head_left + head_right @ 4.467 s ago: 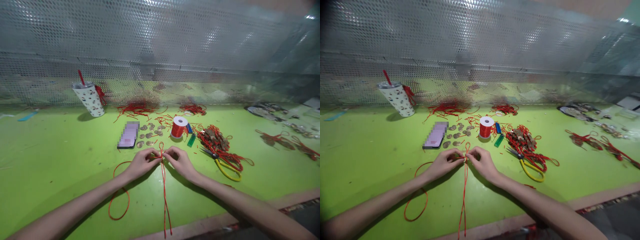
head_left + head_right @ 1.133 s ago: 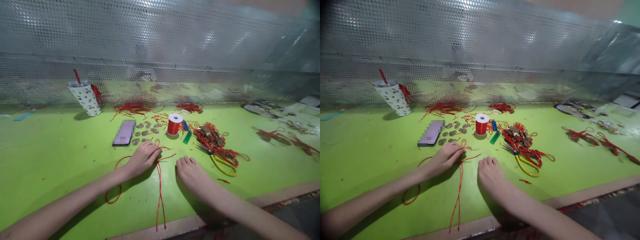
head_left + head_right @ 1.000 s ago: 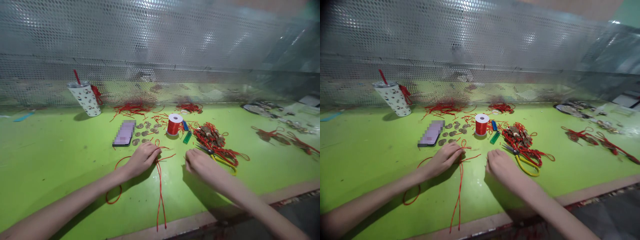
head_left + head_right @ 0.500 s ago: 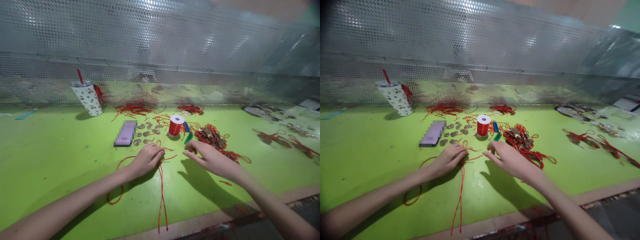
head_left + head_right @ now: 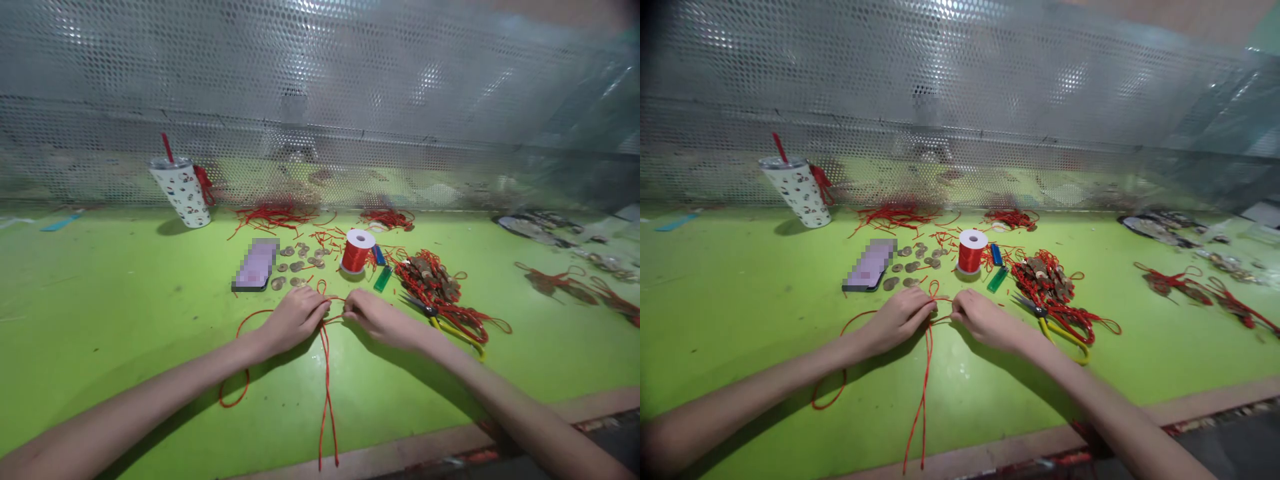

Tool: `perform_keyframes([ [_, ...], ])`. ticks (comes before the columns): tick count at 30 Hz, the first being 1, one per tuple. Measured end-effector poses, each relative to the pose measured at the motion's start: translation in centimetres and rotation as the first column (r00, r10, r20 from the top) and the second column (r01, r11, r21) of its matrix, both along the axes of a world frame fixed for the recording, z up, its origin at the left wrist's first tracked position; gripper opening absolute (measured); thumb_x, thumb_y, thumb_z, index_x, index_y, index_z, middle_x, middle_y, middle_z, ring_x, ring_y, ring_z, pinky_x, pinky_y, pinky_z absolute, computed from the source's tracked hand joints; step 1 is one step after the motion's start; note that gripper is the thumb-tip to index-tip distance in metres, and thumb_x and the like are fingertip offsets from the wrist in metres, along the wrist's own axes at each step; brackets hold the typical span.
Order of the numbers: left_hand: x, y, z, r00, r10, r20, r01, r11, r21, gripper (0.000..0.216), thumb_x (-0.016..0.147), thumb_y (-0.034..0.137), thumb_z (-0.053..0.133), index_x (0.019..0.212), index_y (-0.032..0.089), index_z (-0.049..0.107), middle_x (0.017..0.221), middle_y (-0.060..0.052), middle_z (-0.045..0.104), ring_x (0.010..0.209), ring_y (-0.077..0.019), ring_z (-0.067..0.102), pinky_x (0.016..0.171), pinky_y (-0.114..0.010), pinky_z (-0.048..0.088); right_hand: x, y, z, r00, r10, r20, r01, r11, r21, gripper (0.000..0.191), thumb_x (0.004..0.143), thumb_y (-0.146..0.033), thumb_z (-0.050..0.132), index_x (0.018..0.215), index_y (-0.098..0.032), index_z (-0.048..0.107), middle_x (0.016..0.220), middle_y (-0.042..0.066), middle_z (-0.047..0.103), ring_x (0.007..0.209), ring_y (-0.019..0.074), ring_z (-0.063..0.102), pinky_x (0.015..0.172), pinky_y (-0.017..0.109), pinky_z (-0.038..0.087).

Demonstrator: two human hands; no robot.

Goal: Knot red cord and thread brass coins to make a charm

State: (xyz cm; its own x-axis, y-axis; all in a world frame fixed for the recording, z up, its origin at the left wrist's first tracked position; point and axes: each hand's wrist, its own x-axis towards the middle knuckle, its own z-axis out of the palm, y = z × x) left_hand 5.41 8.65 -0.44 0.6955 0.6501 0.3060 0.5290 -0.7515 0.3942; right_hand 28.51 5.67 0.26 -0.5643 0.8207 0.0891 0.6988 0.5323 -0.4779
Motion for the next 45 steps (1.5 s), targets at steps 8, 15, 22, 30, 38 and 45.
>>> perform_keyframes([
  [8,1.1,0.0,-0.1,0.997,-0.036,-0.067,0.039,0.998,0.042,0.042,0.106,0.028,0.032,0.082,0.016,0.065,0.078,-0.006,0.069,0.074,-0.0202,0.058,0.077,-0.037,0.041,-0.5,-0.4,0.6,0.943,-0.127,-0.308,0.062,0.975,-0.214,0.028,0.099,-0.026,0.051,0.125,-0.017,0.048,0.084,0.003,0.066,0.075,0.018,0.062,0.07,0.03,0.05],
  [15,1.6,0.3,-0.1,0.993,-0.027,-0.116,0.032,0.998,0.046,0.036,0.103,0.023,0.035,0.083,0.016,0.064,0.077,-0.006,0.07,0.071,-0.0207,0.061,0.077,-0.038,0.04,-0.6,-0.5,0.0,0.938,-0.138,-0.319,0.097,0.985,-0.14,0.027,0.099,-0.026,0.053,0.124,-0.017,0.056,0.086,0.006,0.07,0.076,0.019,0.063,0.074,0.032,0.051],
  [22,0.4,-0.2,0.6,0.998,0.052,0.024,-0.05,0.994,-0.095,0.019,0.097,0.023,0.046,0.097,0.017,0.064,0.079,-0.004,0.071,0.073,-0.0204,0.062,0.077,-0.036,0.043,-0.3,-0.5,-0.2,0.946,-0.211,-0.247,0.19,0.976,-0.105,0.016,0.096,-0.021,0.051,0.091,-0.018,0.067,0.085,0.007,0.073,0.072,0.019,0.063,0.067,0.031,0.048],
  [30,-5.8,-1.2,1.9,0.913,0.373,0.164,-0.25,0.83,-0.498,0.023,0.088,0.04,0.057,0.084,0.019,0.066,0.07,-0.002,0.065,0.062,-0.0168,0.055,0.057,-0.027,0.039,2.5,-0.1,0.3,0.931,-0.265,-0.251,0.187,0.936,-0.299,0.027,0.095,-0.036,0.053,0.081,-0.017,0.066,0.071,0.004,0.067,0.063,0.017,0.057,0.06,0.029,0.042],
  [38,-9.6,-0.7,1.8,0.817,0.552,0.167,-0.271,0.624,-0.733,0.039,0.075,0.055,0.07,0.083,0.017,0.066,0.056,0.004,0.049,0.047,-0.0117,0.045,0.043,-0.023,0.035,5.1,0.2,1.1,0.963,-0.248,-0.109,0.177,0.881,-0.439,0.038,0.092,-0.046,0.057,0.073,-0.015,0.067,0.066,0.003,0.064,0.059,0.0143,0.052,0.06,0.028,0.039],
  [45,-9.7,-1.9,1.7,0.82,0.565,0.093,-0.302,0.565,-0.768,0.048,0.071,0.06,0.07,0.089,0.017,0.064,0.071,-0.001,0.064,0.048,-0.0159,0.059,0.047,-0.033,0.053,6.3,-0.2,1.5,0.965,-0.249,-0.077,0.173,0.833,-0.525,0.036,0.089,-0.048,0.06,0.08,-0.014,0.068,0.066,0.002,0.064,0.058,0.0142,0.052,0.056,0.026,0.037],
])
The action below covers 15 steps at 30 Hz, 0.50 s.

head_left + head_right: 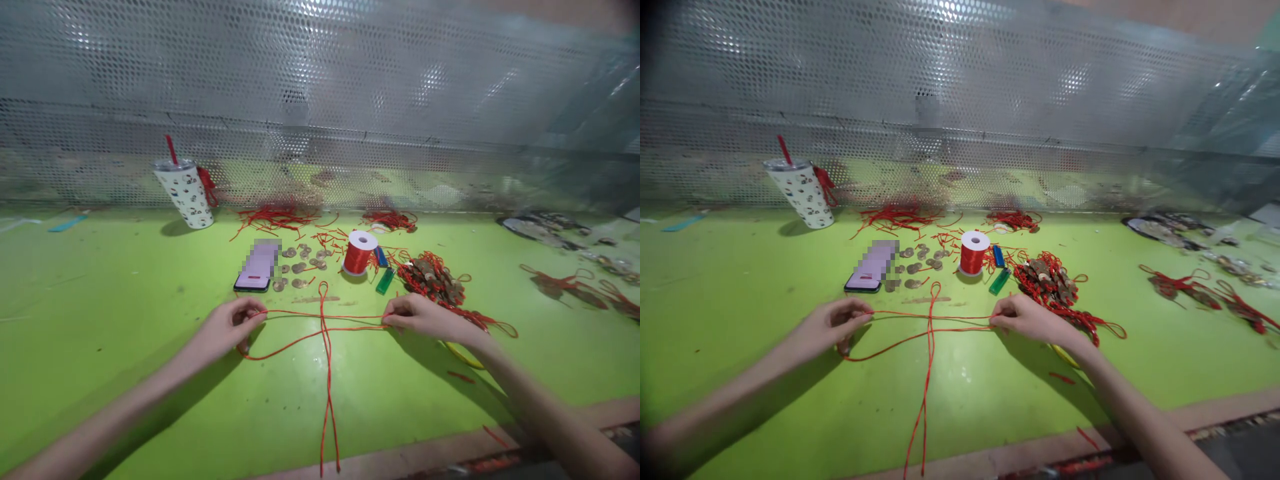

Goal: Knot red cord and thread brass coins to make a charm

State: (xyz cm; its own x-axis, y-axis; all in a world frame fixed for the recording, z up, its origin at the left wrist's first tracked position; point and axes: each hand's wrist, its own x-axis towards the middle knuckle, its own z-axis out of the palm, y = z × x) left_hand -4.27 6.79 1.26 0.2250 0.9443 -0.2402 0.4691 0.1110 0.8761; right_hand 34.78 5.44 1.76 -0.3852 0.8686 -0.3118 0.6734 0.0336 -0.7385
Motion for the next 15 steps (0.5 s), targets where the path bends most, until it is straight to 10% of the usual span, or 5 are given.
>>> perform_keyframes([
  [5,0.0,-1.1,-0.3,0.974,-0.048,-0.22,0.1,0.968,0.231,0.039,0.086,0.054,0.058,0.094,0.017,0.068,0.088,-0.009,0.072,0.072,-0.0244,0.067,0.058,-0.036,0.056,0.7,-0.5,1.1,0.999,0.009,0.052,-0.008,1.0,-0.021,0.037,0.091,-0.049,0.058,0.086,-0.014,0.068,0.072,0.005,0.066,0.063,0.0159,0.054,0.058,0.027,0.038],
  [15,0.9,-1.4,-0.7,0.817,-0.059,-0.574,0.454,0.68,0.576,0.025,0.099,0.029,0.048,0.098,0.016,0.068,0.1,-0.009,0.069,0.092,-0.0243,0.066,0.078,-0.039,0.055,1.6,-1.6,1.9,0.99,-0.113,-0.083,0.114,0.993,0.005,0.043,0.089,-0.055,0.06,0.11,-0.017,0.061,0.073,0.0,0.061,0.065,0.0155,0.052,0.058,0.027,0.037],
])
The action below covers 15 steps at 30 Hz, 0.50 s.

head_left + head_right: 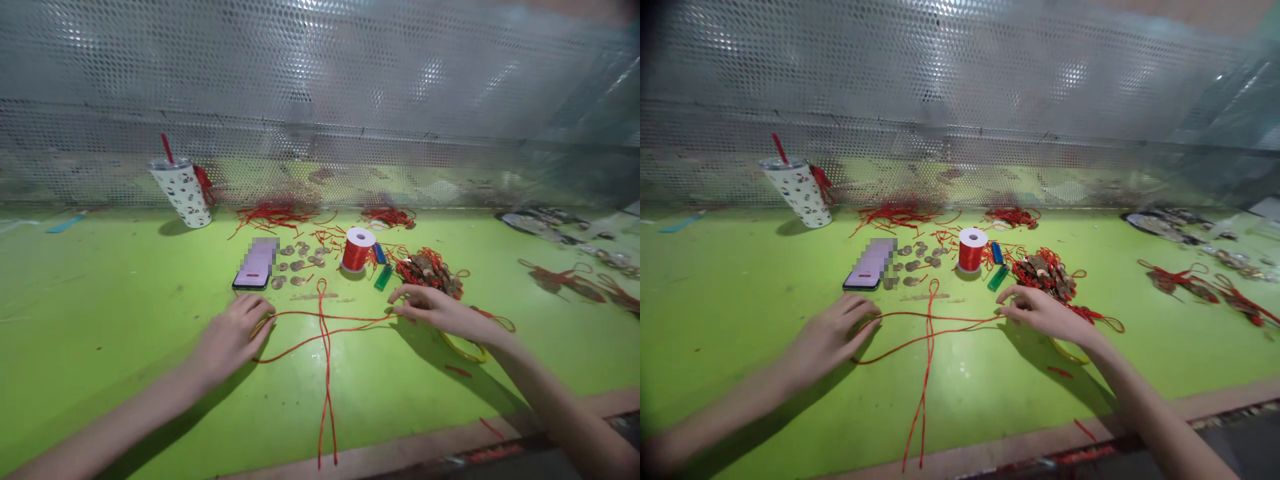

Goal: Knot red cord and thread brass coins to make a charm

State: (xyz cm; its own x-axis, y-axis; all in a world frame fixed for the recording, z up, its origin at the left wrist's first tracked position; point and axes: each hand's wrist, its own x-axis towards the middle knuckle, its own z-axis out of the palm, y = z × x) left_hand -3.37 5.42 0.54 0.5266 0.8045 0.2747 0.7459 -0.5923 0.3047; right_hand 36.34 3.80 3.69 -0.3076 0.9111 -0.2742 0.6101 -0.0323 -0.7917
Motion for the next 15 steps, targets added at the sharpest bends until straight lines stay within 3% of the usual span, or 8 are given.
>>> perform_keyframes([
  [3,1.5,0.2,-0.6,0.989,-0.145,-0.006,0.145,0.986,0.08,0.02,0.1,0.021,0.048,0.098,0.015,0.067,0.099,-0.009,0.068,0.093,-0.0229,0.063,0.079,-0.037,0.055,-0.9,0.4,-0.2,0.987,-0.045,-0.154,0.047,0.999,0.011,0.035,0.088,-0.051,0.062,0.1,-0.018,0.067,0.072,-0.001,0.058,0.063,0.0134,0.05,0.057,0.026,0.036],
  [6,3.2,0.7,-1.1,0.952,-0.307,-0.015,0.305,0.936,0.178,0.019,0.1,0.016,0.048,0.097,0.013,0.066,0.096,-0.01,0.069,0.09,-0.0219,0.062,0.078,-0.036,0.055,-2.2,1.0,-1.1,0.933,-0.115,-0.341,0.101,0.993,-0.059,0.026,0.085,-0.043,0.066,0.088,-0.017,0.072,0.07,0.0,0.06,0.059,0.011,0.049,0.057,0.026,0.038],
  [10,5.0,1.7,-1.3,0.897,-0.443,0.009,0.42,0.858,0.295,0.02,0.1,0.011,0.047,0.093,0.013,0.066,0.093,-0.01,0.072,0.088,-0.0203,0.062,0.076,-0.033,0.056,-3.8,2.0,-2.4,0.821,-0.182,-0.542,0.101,0.979,-0.177,0.026,0.075,-0.037,0.077,0.092,-0.018,0.077,0.085,0.005,0.072,0.072,0.0139,0.064,0.068,0.028,0.049],
  [12,5.5,1.9,-1.4,0.878,-0.478,0.022,0.444,0.832,0.331,0.019,0.099,0.01,0.049,0.093,0.014,0.067,0.093,-0.009,0.073,0.089,-0.0199,0.063,0.077,-0.033,0.057,-4.4,2.5,-2.8,0.804,-0.175,-0.569,0.084,0.98,-0.183,0.032,0.073,-0.038,0.081,0.099,-0.019,0.078,0.096,0.008,0.075,0.082,0.0168,0.069,0.076,0.031,0.053],
  [15,5.9,1.3,-1.5,0.832,-0.554,-0.021,0.512,0.754,0.412,0.021,0.099,0.009,0.048,0.101,0.013,0.068,0.097,-0.01,0.076,0.093,-0.021,0.067,0.081,-0.035,0.058,-5.3,3.1,-3.2,0.864,-0.134,-0.485,0.107,0.991,-0.083,0.035,0.075,-0.043,0.08,0.1,-0.018,0.078,0.095,0.009,0.078,0.08,0.0191,0.072,0.077,0.035,0.055],
])
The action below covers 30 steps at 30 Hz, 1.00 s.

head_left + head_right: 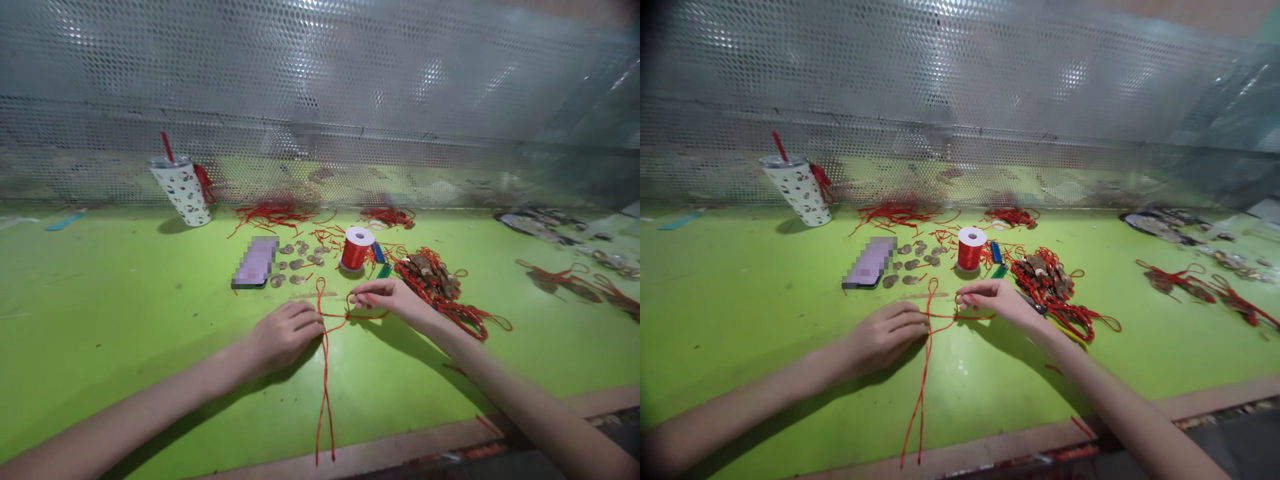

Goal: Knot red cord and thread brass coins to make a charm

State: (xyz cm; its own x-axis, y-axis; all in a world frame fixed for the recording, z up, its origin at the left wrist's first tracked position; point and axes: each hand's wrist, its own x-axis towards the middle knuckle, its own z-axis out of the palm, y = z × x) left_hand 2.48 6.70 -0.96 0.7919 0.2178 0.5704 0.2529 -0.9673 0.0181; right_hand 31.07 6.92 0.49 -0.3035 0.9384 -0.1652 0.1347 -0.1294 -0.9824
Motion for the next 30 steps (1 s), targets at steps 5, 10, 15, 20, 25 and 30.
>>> perform_keyframes([
  [5,-0.1,-1.7,0.8,0.98,-0.161,-0.113,0.177,0.974,0.143,0.032,0.102,0.008,0.038,0.109,0.011,0.069,0.108,-0.011,0.077,0.098,-0.0205,0.07,0.086,-0.036,0.057,-1.3,0.9,0.0,0.946,-0.107,0.306,-0.014,0.93,0.367,0.02,0.086,-0.033,0.068,0.093,-0.017,0.078,0.095,0.009,0.078,0.085,0.0218,0.071,0.079,0.036,0.054],
  [10,0.0,-2.5,1.8,0.969,-0.2,-0.143,0.222,0.963,0.152,0.036,0.104,0.006,0.034,0.108,0.011,0.069,0.109,-0.01,0.078,0.097,-0.0186,0.071,0.087,-0.035,0.057,-3.4,1.3,-0.2,0.854,-0.125,0.506,-0.189,0.831,0.524,0.017,0.093,-0.021,0.059,0.095,-0.016,0.075,0.096,0.01,0.077,0.083,0.0214,0.069,0.076,0.034,0.052],
  [15,-0.5,-0.4,1.1,0.985,-0.175,-0.014,0.175,0.979,0.1,0.029,0.102,0.009,0.04,0.112,0.014,0.068,0.101,-0.008,0.079,0.095,-0.0193,0.072,0.08,-0.034,0.058,-4.6,1.0,-1.2,0.816,-0.113,0.567,-0.269,0.795,0.545,0.016,0.098,-0.022,0.056,0.102,-0.014,0.069,0.094,0.012,0.075,0.074,0.0191,0.065,0.068,0.03,0.048],
  [20,-1.1,2.0,0.9,0.985,-0.117,-0.126,0.137,0.977,0.163,0.027,0.1,0.008,0.043,0.108,0.015,0.068,0.1,-0.009,0.078,0.096,-0.0221,0.07,0.08,-0.036,0.056,-4.1,0.6,-1.5,0.779,-0.12,0.616,-0.339,0.746,0.574,0.014,0.099,-0.021,0.054,0.097,-0.015,0.066,0.09,0.011,0.07,0.076,0.0195,0.062,0.069,0.031,0.047],
  [25,-0.2,1.8,1.7,0.942,-0.114,-0.317,0.186,0.961,0.207,0.025,0.099,0.008,0.046,0.1,0.015,0.07,0.098,-0.01,0.075,0.093,-0.0226,0.068,0.081,-0.036,0.053,-3.4,0.6,-1.8,0.755,-0.122,0.644,-0.435,0.643,0.631,0.019,0.101,-0.024,0.053,0.101,-0.015,0.07,0.092,0.011,0.067,0.084,0.0217,0.061,0.075,0.034,0.048],
  [30,0.5,1.8,1.7,0.939,-0.167,-0.301,0.213,0.969,0.127,0.024,0.096,0.006,0.051,0.096,0.018,0.071,0.095,-0.009,0.074,0.091,-0.0215,0.066,0.079,-0.034,0.05,-3.1,0.6,-1.9,0.747,-0.11,0.656,-0.482,0.59,0.648,0.02,0.099,-0.021,0.054,0.101,-0.016,0.073,0.089,0.01,0.062,0.082,0.0209,0.057,0.071,0.033,0.047],
])
